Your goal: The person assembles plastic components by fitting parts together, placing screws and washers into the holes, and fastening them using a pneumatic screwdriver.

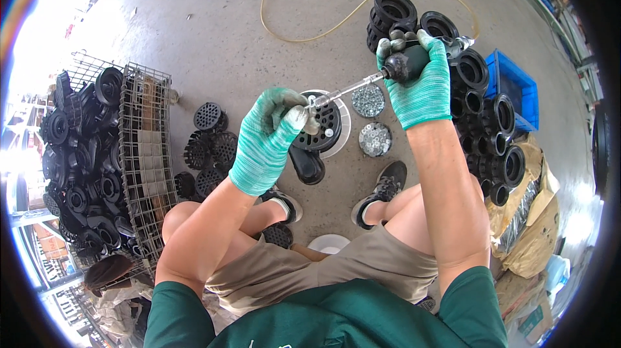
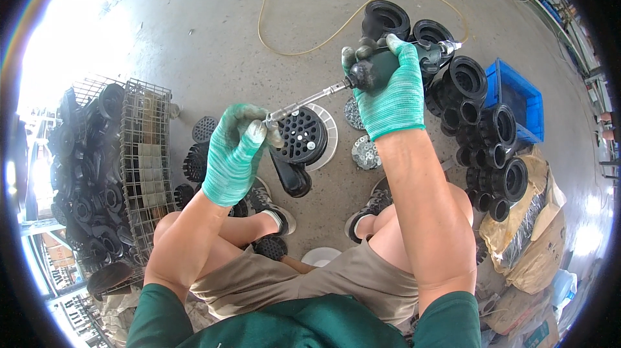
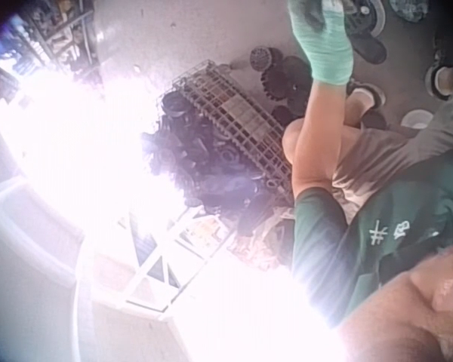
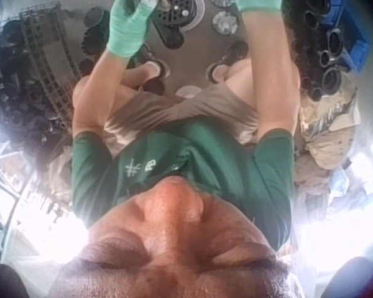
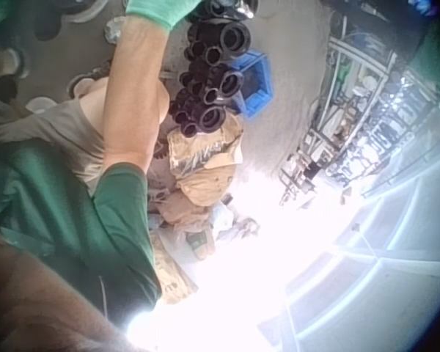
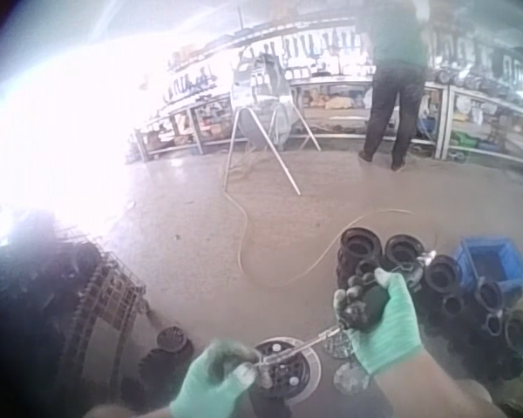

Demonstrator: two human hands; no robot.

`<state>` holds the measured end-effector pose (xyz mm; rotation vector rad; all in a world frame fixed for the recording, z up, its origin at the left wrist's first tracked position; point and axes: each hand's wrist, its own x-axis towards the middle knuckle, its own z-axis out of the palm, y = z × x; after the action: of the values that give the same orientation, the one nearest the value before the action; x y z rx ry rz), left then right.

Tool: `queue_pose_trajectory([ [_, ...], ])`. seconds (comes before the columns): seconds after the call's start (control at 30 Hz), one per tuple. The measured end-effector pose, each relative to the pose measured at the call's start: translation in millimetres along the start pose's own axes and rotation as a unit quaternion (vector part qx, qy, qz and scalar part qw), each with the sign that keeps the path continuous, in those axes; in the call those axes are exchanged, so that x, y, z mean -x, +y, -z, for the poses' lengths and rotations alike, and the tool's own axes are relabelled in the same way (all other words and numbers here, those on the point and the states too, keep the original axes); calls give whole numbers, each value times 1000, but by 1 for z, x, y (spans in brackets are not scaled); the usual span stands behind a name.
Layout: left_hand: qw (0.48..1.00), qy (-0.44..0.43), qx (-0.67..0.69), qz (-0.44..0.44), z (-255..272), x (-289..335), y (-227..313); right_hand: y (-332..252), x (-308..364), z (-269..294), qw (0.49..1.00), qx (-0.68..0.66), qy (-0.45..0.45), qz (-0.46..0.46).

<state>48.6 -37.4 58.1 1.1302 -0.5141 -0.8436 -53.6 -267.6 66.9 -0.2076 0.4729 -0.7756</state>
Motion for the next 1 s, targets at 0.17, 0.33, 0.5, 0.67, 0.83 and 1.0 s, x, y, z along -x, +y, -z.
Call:
queue_pose_trajectory([
  [0.17,972,35,-230,-17,8,0,3,8,5,-7,999,22,26,40],
  [0.33,901,-14,-434,-25,33,-10,4,22,5,-4,997,68,12,32],
  [0.5,863,-27,-504,-13,60,-16,-3,48,15,-7,985,155,-50,53],
  [0.67,849,-26,-528,-4,82,-21,-31,72,21,-7,974,215,-73,9],
  [0.83,822,-44,-567,28,98,-17,-57,98,20,10,957,271,-104,-5],
  [1.0,791,-61,-608,21,95,-18,-69,105,15,17,937,329,-117,16],
])
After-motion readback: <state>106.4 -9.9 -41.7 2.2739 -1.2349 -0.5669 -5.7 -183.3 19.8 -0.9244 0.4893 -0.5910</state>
